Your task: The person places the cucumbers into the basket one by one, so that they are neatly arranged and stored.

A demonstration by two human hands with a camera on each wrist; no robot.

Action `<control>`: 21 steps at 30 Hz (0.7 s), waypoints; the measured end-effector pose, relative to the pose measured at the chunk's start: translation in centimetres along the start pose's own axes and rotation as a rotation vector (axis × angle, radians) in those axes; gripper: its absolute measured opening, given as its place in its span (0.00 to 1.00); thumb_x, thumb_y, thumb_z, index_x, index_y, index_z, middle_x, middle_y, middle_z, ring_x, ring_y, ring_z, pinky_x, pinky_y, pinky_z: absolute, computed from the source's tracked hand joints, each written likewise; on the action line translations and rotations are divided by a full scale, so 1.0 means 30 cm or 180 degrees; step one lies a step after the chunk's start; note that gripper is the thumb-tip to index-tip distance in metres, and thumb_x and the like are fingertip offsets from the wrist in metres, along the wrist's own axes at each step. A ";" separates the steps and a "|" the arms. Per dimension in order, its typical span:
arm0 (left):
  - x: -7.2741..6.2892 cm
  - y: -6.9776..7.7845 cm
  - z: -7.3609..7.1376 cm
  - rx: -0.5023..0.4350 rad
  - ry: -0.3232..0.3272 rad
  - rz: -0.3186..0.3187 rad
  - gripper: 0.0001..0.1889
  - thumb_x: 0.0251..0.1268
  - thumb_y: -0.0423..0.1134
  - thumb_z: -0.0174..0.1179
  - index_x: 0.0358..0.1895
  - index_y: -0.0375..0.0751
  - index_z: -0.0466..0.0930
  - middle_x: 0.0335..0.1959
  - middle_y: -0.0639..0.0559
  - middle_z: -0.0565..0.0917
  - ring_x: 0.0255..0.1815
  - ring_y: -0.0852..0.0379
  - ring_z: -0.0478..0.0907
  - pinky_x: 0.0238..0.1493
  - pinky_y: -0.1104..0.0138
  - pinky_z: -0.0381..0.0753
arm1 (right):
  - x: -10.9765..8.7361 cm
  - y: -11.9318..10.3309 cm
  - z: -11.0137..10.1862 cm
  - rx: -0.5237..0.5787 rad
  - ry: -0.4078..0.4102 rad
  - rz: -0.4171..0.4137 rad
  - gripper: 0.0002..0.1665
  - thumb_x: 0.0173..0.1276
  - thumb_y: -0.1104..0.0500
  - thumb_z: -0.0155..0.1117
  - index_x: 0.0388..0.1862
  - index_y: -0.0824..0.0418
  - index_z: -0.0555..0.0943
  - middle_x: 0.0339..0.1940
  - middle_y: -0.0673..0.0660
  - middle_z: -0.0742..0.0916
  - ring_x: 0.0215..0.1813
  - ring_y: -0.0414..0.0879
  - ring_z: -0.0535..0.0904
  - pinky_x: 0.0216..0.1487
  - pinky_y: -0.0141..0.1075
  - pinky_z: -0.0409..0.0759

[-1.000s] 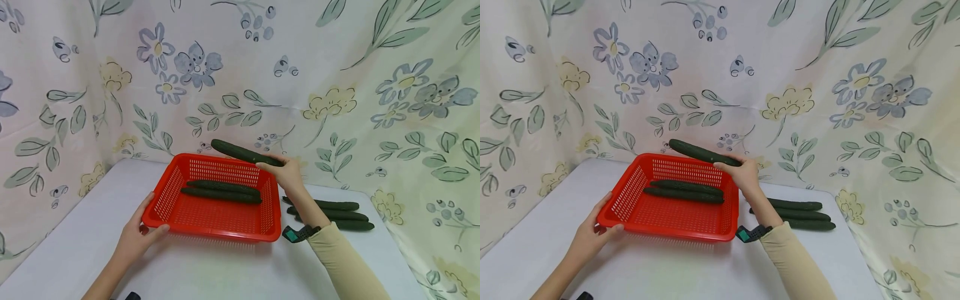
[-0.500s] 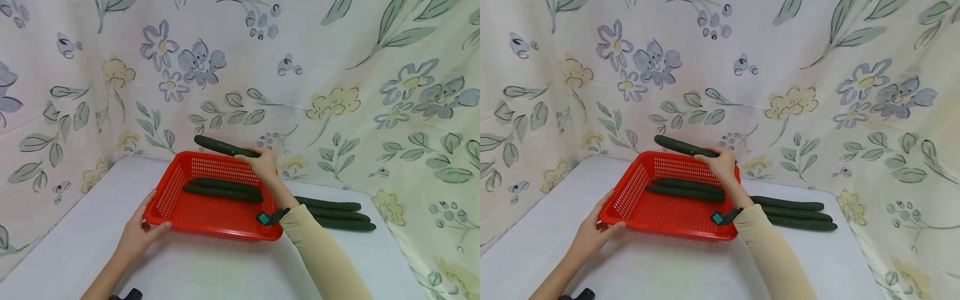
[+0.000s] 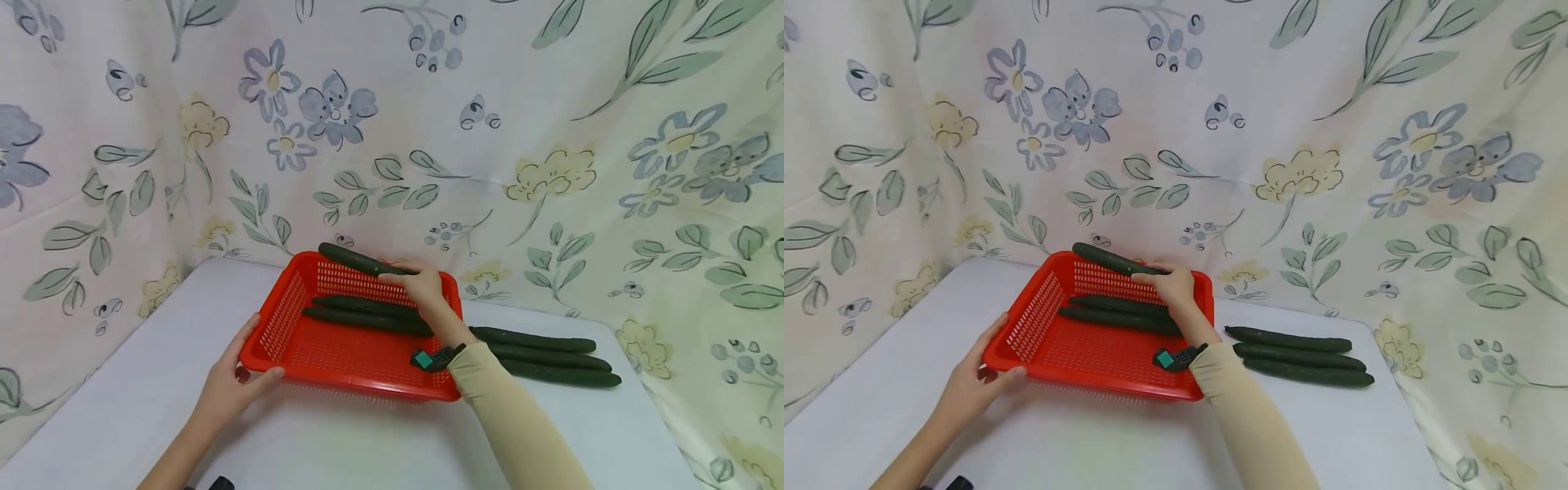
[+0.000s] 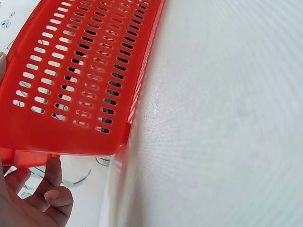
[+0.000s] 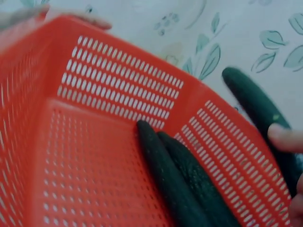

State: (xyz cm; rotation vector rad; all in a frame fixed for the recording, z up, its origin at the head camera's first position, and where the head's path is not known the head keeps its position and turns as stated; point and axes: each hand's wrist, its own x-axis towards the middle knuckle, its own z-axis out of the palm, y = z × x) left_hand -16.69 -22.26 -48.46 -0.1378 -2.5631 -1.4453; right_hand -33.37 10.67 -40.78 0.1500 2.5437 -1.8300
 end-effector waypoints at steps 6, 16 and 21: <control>0.000 0.012 -0.003 -0.0018 -0.0053 -0.0013 0.52 0.68 0.46 0.73 0.88 0.65 0.47 0.84 0.39 0.62 0.67 0.41 0.73 0.47 0.68 0.80 | -0.023 0.031 0.000 -0.0084 -0.0157 0.0561 0.26 0.56 0.49 0.87 0.54 0.52 0.93 0.62 0.56 0.85 0.55 0.53 0.76 0.53 0.45 0.77; 0.003 0.008 0.001 0.0009 -0.0010 0.0029 0.52 0.68 0.46 0.73 0.88 0.63 0.48 0.83 0.38 0.63 0.64 0.47 0.73 0.45 0.69 0.80 | -0.055 0.056 0.037 -0.0600 -0.0393 0.0663 0.25 0.53 0.47 0.88 0.50 0.51 0.94 0.52 0.55 0.88 0.47 0.52 0.76 0.44 0.41 0.75; 0.005 0.003 0.002 0.0084 0.0027 0.0039 0.52 0.68 0.46 0.74 0.88 0.64 0.48 0.83 0.39 0.63 0.62 0.49 0.74 0.44 0.69 0.80 | -0.061 0.060 0.040 -0.0652 -0.0367 0.0678 0.23 0.52 0.48 0.89 0.47 0.53 0.95 0.41 0.55 0.87 0.40 0.51 0.75 0.37 0.40 0.72</control>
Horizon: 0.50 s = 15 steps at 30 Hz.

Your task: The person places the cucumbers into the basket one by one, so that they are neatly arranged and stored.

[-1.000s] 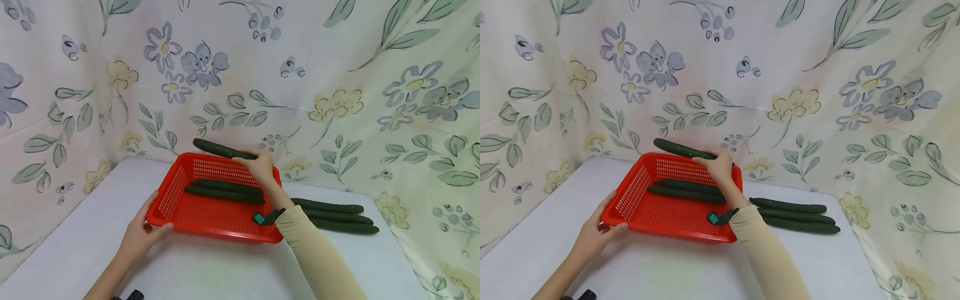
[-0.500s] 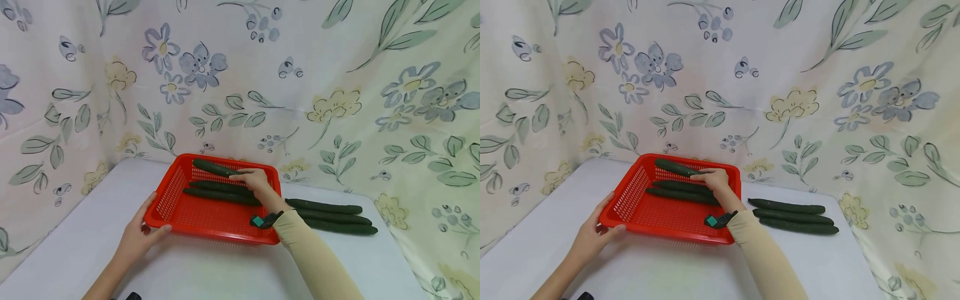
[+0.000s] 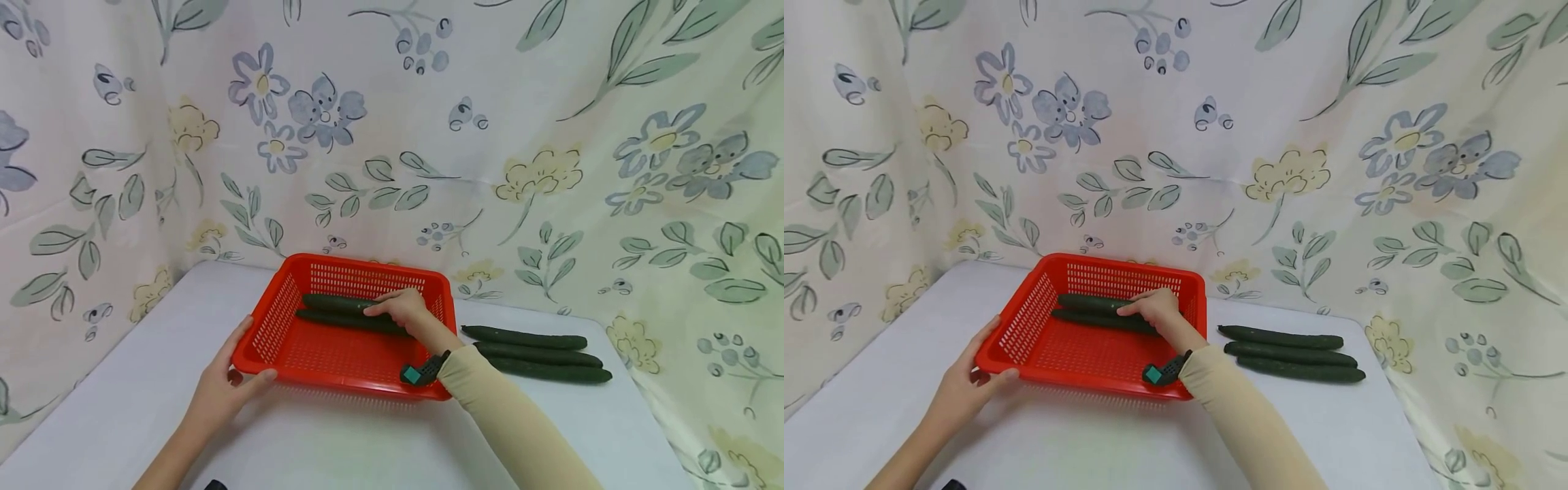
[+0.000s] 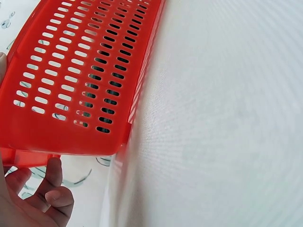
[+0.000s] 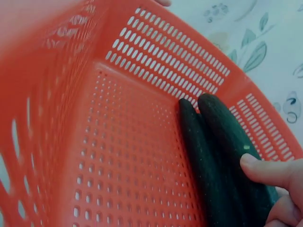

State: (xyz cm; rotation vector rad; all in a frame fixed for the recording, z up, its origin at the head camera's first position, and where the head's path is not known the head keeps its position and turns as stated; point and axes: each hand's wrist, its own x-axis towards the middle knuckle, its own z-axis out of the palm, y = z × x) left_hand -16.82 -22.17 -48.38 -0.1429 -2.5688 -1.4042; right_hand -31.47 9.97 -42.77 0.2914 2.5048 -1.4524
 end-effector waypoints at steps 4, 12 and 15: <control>-0.002 0.002 -0.002 0.0032 0.0010 -0.0002 0.52 0.67 0.46 0.74 0.88 0.65 0.48 0.83 0.40 0.64 0.61 0.53 0.73 0.45 0.69 0.80 | -0.008 -0.004 0.001 0.0022 0.0052 0.0062 0.18 0.56 0.47 0.86 0.40 0.56 0.94 0.30 0.51 0.82 0.32 0.48 0.72 0.32 0.37 0.70; -0.002 0.008 -0.004 -0.0035 -0.0032 -0.0021 0.52 0.68 0.46 0.73 0.88 0.64 0.47 0.83 0.38 0.63 0.65 0.42 0.73 0.46 0.68 0.81 | -0.030 -0.010 -0.015 0.0090 -0.0017 0.0032 0.13 0.66 0.49 0.79 0.40 0.57 0.93 0.28 0.49 0.81 0.29 0.46 0.69 0.28 0.34 0.66; -0.004 0.007 -0.003 -0.0023 -0.0019 -0.0014 0.52 0.68 0.46 0.73 0.88 0.65 0.48 0.83 0.39 0.63 0.64 0.48 0.73 0.47 0.68 0.81 | -0.030 -0.008 -0.018 0.0107 -0.0101 -0.0059 0.14 0.67 0.53 0.78 0.49 0.56 0.94 0.34 0.49 0.86 0.32 0.47 0.70 0.30 0.34 0.67</control>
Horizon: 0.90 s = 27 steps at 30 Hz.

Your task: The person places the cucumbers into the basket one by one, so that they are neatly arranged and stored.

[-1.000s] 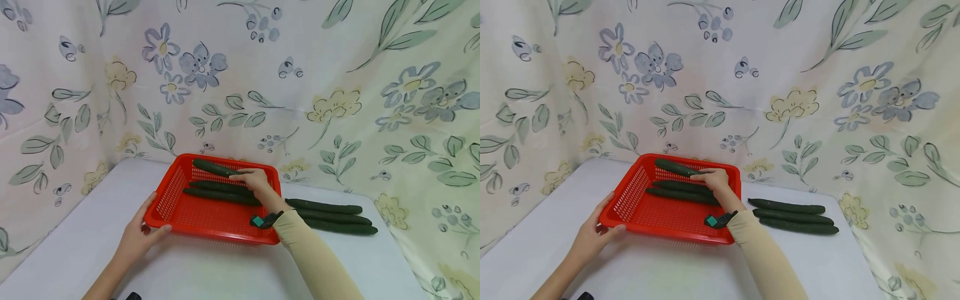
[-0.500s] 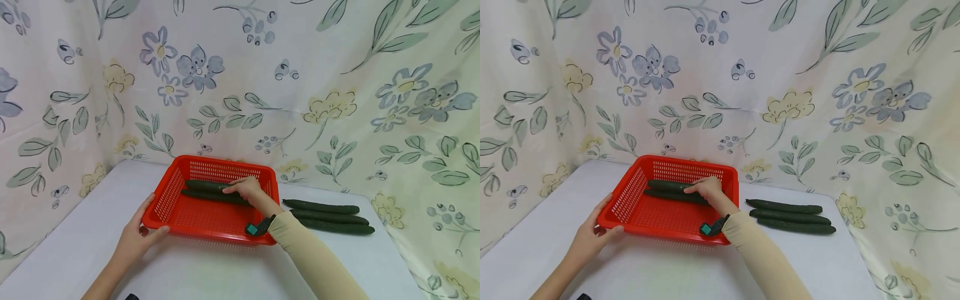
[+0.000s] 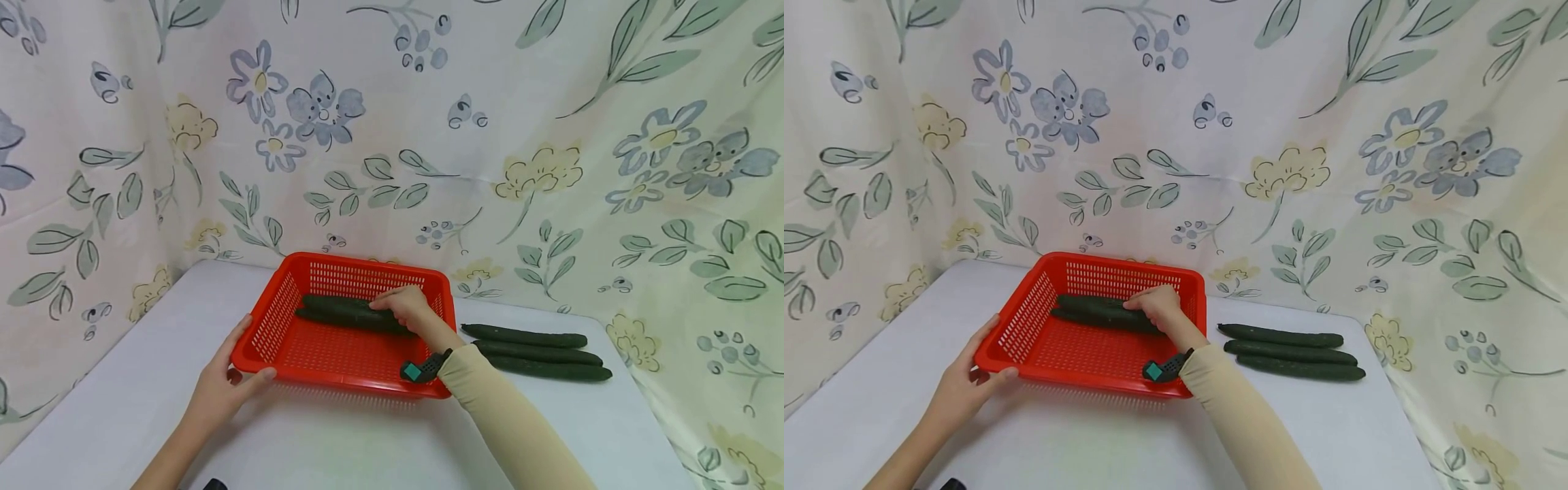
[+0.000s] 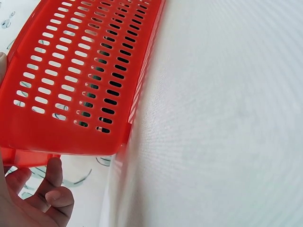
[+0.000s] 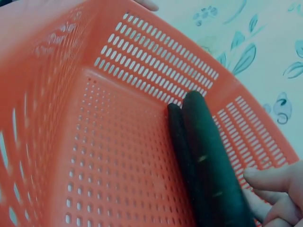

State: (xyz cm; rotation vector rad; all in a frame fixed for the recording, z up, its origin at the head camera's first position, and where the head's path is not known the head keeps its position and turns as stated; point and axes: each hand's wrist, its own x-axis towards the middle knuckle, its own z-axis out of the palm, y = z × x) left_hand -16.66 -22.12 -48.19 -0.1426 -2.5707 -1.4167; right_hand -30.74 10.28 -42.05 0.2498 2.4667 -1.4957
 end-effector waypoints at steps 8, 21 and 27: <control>-0.004 -0.006 0.000 -0.0012 0.0061 0.0080 0.51 0.67 0.45 0.73 0.87 0.64 0.50 0.81 0.39 0.67 0.53 0.69 0.70 0.40 0.70 0.78 | 0.021 -0.013 0.004 0.0023 0.0093 -0.0152 0.22 0.64 0.53 0.81 0.57 0.54 0.91 0.23 0.48 0.73 0.23 0.45 0.64 0.25 0.36 0.61; 0.003 0.000 0.001 -0.0056 0.0011 0.0068 0.52 0.66 0.45 0.74 0.88 0.63 0.50 0.81 0.39 0.66 0.55 0.64 0.72 0.41 0.70 0.78 | 0.031 -0.028 -0.030 0.0352 0.0112 -0.0328 0.27 0.64 0.48 0.81 0.62 0.52 0.89 0.53 0.55 0.87 0.34 0.46 0.69 0.35 0.38 0.69; 0.004 -0.003 0.004 -0.0024 0.0011 0.0023 0.52 0.67 0.46 0.74 0.88 0.64 0.49 0.82 0.39 0.65 0.58 0.56 0.73 0.43 0.70 0.80 | 0.000 -0.053 -0.083 0.0367 0.0017 -0.0670 0.29 0.65 0.50 0.81 0.64 0.54 0.87 0.50 0.51 0.90 0.38 0.41 0.76 0.44 0.40 0.78</control>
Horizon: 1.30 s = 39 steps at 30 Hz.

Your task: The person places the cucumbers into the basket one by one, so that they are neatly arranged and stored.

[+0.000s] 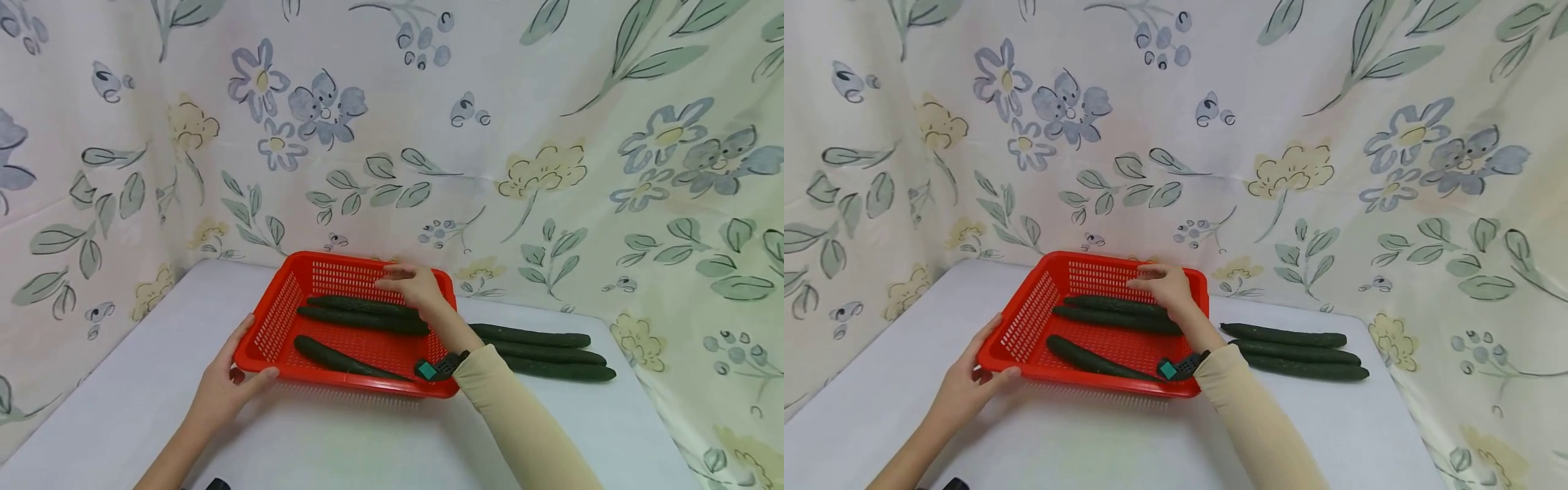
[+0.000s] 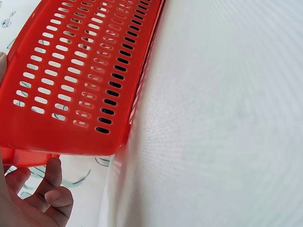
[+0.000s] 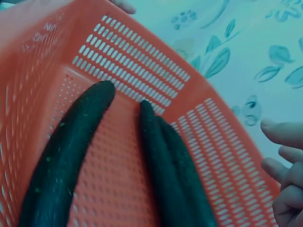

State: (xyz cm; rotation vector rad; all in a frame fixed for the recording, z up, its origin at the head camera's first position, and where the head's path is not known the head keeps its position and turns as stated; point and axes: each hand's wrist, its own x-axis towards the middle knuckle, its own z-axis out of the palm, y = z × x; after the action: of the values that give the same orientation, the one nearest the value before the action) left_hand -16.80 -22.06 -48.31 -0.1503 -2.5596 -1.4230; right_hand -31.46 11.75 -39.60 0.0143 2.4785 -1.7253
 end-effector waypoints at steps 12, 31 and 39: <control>-0.003 -0.003 0.006 0.0016 -0.0004 -0.0024 0.52 0.67 0.47 0.74 0.88 0.66 0.49 0.82 0.40 0.65 0.57 0.66 0.71 0.44 0.70 0.80 | -0.133 0.029 -0.191 -0.0283 -0.0008 -0.0460 0.32 0.68 0.49 0.78 0.68 0.58 0.84 0.64 0.59 0.87 0.71 0.57 0.74 0.66 0.56 0.76; -0.004 -0.007 0.000 0.0056 0.0022 -0.0029 0.52 0.68 0.46 0.74 0.88 0.66 0.49 0.82 0.39 0.65 0.60 0.61 0.72 0.46 0.73 0.81 | -0.433 0.467 -0.499 -0.0948 0.1204 -0.0608 0.27 0.64 0.48 0.82 0.59 0.56 0.89 0.58 0.56 0.91 0.30 0.50 0.85 0.34 0.33 0.81; 0.003 -0.002 0.002 -0.0052 -0.0053 -0.0027 0.52 0.69 0.45 0.73 0.88 0.65 0.48 0.83 0.37 0.63 0.68 0.38 0.73 0.48 0.75 0.80 | -0.474 0.649 -0.648 -0.0861 0.1836 -0.0700 0.24 0.63 0.56 0.83 0.58 0.59 0.90 0.37 0.44 0.93 0.08 0.36 0.65 0.14 0.31 0.65</control>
State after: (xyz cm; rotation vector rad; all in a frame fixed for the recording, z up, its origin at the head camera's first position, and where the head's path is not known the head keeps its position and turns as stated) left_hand -16.90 -22.05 -48.39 -0.1548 -2.5654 -1.4522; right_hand -17.67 37.62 -49.62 0.2578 3.2245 -1.6176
